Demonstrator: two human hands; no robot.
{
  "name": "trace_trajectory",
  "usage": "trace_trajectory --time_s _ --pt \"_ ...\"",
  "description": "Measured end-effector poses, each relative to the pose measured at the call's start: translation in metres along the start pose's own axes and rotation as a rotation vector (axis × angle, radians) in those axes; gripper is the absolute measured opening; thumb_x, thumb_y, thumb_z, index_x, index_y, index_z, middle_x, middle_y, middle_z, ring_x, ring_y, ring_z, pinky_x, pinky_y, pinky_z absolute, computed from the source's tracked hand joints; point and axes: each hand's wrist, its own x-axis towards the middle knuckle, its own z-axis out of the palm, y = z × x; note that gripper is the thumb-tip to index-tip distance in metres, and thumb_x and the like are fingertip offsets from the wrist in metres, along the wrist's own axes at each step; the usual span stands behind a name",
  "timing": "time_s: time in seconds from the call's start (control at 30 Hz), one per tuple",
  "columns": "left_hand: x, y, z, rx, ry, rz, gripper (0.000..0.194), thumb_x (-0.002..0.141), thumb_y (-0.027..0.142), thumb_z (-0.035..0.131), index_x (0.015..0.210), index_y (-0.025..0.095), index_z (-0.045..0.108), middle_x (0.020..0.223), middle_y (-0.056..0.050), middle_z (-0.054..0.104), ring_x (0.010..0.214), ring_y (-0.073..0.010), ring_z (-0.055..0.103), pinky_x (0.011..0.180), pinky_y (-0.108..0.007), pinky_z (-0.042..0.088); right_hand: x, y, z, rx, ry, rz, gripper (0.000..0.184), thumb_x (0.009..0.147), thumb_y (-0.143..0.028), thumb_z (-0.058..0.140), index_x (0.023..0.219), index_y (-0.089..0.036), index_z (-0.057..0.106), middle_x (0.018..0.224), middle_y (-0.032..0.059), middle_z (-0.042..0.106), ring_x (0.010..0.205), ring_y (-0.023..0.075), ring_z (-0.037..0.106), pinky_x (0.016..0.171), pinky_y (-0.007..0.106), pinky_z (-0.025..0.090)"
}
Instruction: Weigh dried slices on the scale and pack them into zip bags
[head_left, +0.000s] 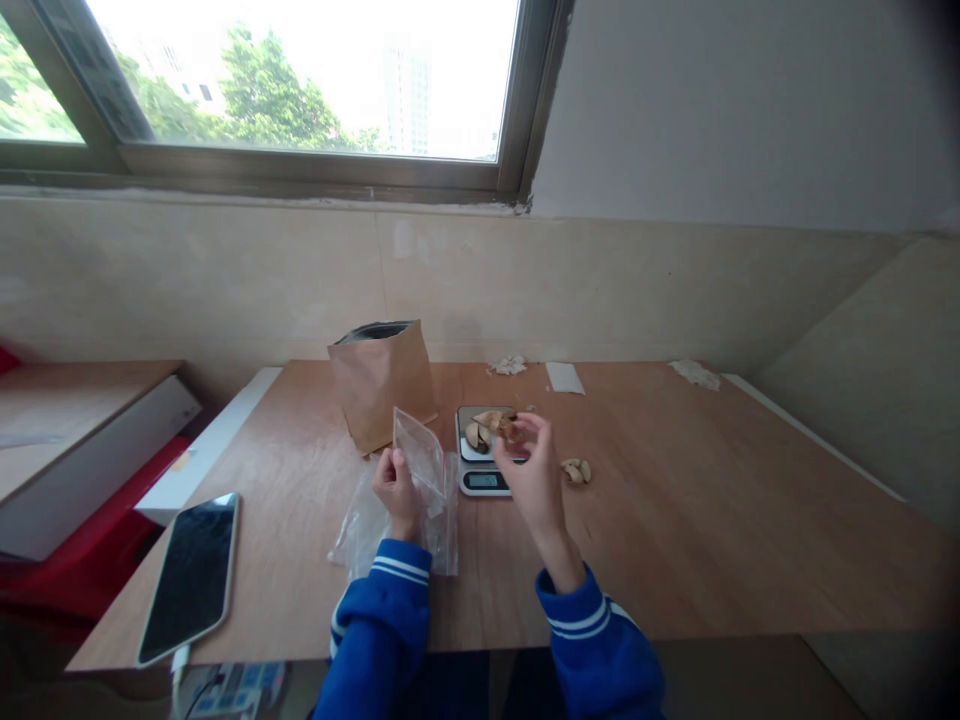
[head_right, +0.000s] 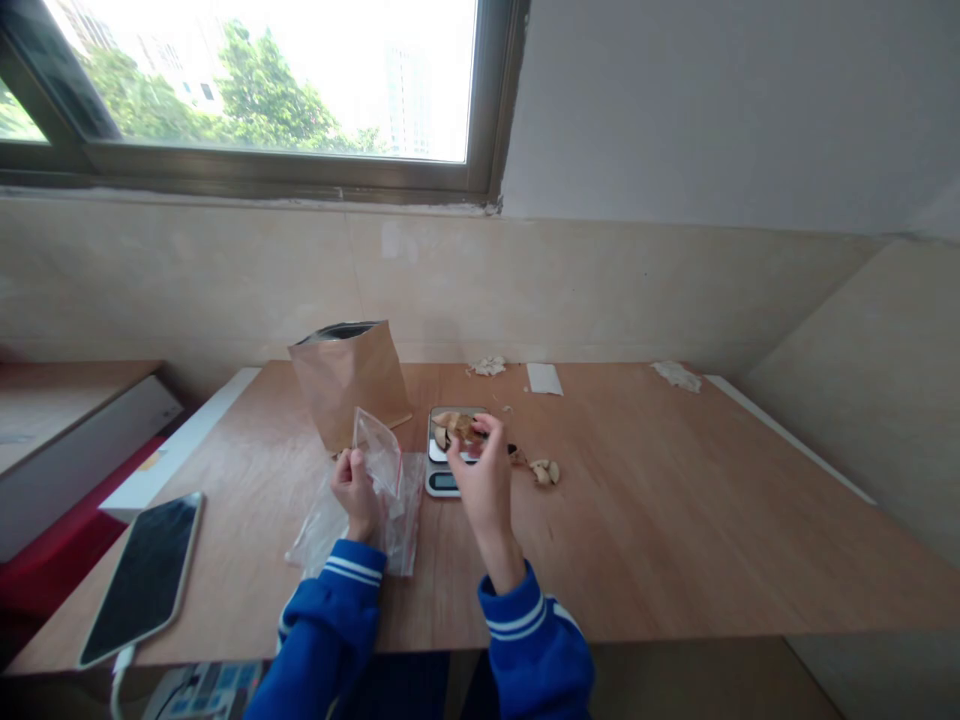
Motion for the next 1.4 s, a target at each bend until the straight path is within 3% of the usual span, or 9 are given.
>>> trace_trajectory --time_s 0.13,0.3,0.47,0.63,0.7,0.8,0.93,1.2,1.4 --pt "0.000 -0.003 -0.001 -0.028 -0.021 -0.013 0.040 0.087 0.040 0.051 0.058 0.020 0.032 0.054 0.008 0.028 0.051 -0.0086 0.026 0.049 -0.022 0.022 -0.007 -0.039 0.023 0.104 -0.278 -0.112 0.040 0.079 -0.011 0.054 0.118 -0.020 0.047 0.109 0.0083 0.055 0.085 0.0166 0.063 0.075 0.030 0.055" --pt "-0.001 0.000 -0.001 -0.078 -0.080 -0.026 0.041 0.084 0.043 0.053 0.057 0.020 0.034 0.055 0.007 0.028 0.053 -0.0086 0.025 0.049 -0.022 0.023 -0.011 -0.052 0.034 -0.189 -0.583 -0.328 0.038 0.080 0.005 0.037 0.101 -0.019 0.058 0.106 0.0075 0.058 0.094 0.0194 0.062 0.082 0.032 0.052" --pt "-0.002 0.008 -0.002 -0.006 -0.062 0.004 0.044 0.084 0.046 0.051 0.055 0.020 0.031 0.053 0.007 0.027 0.052 -0.0085 0.026 0.049 -0.022 0.024 -0.014 -0.055 0.038 -0.539 -0.618 -0.420 0.030 0.086 0.002 0.043 0.095 -0.018 0.064 0.101 0.0110 0.065 0.089 0.0242 0.062 0.076 0.035 0.049" --pt "0.000 0.009 -0.007 0.071 -0.029 0.063 0.042 0.085 0.043 0.048 0.054 0.020 0.032 0.051 0.007 0.029 0.051 -0.0091 0.027 0.050 -0.022 0.025 -0.017 -0.056 0.052 -0.520 -0.732 -0.417 0.016 0.086 -0.006 0.056 0.089 -0.017 0.068 0.086 0.0116 0.071 0.087 0.0288 0.063 0.080 0.040 0.045" --pt "0.001 0.010 -0.008 0.070 -0.025 0.069 0.041 0.085 0.042 0.049 0.054 0.020 0.033 0.052 0.007 0.029 0.052 -0.0094 0.028 0.050 -0.023 0.025 -0.015 -0.059 0.049 -0.400 -0.701 -0.412 0.015 0.088 -0.012 0.057 0.096 -0.019 0.069 0.093 0.0095 0.072 0.090 0.0271 0.063 0.085 0.040 0.045" --pt "0.000 0.011 -0.006 0.042 -0.020 0.059 0.039 0.085 0.040 0.049 0.055 0.020 0.034 0.053 0.007 0.030 0.052 -0.0096 0.028 0.050 -0.023 0.025 -0.007 -0.059 0.036 -0.153 -0.446 -0.357 0.023 0.095 -0.019 0.046 0.107 -0.022 0.065 0.108 0.0063 0.069 0.100 0.0222 0.060 0.092 0.037 0.043" --pt "-0.001 0.011 -0.005 0.029 -0.037 0.049 0.040 0.086 0.040 0.049 0.055 0.020 0.032 0.054 0.007 0.028 0.052 -0.0090 0.026 0.050 -0.023 0.022 0.010 -0.026 0.030 -0.091 -0.201 -0.243 0.026 0.095 -0.016 0.038 0.100 -0.020 0.064 0.099 0.0077 0.065 0.098 0.0209 0.059 0.089 0.033 0.045" --pt "0.003 0.003 -0.006 -0.007 0.029 -0.013 0.041 0.084 0.044 0.051 0.056 0.020 0.033 0.054 0.007 0.028 0.053 -0.0088 0.025 0.049 -0.023 0.022 0.006 0.044 0.056 -0.590 -0.419 -0.314 0.027 0.088 -0.011 0.051 0.112 -0.012 0.063 0.124 0.0176 0.056 0.111 0.0309 0.050 0.096 0.045 0.043" --pt "0.004 0.006 -0.005 -0.020 0.044 -0.001 0.043 0.082 0.046 0.054 0.055 0.019 0.034 0.054 0.007 0.029 0.054 -0.0082 0.026 0.051 -0.023 0.023 0.009 0.040 0.055 -0.397 -0.365 -0.303 0.035 0.087 -0.005 0.046 0.116 -0.018 0.060 0.116 0.0118 0.060 0.103 0.0254 0.056 0.092 0.040 0.047"
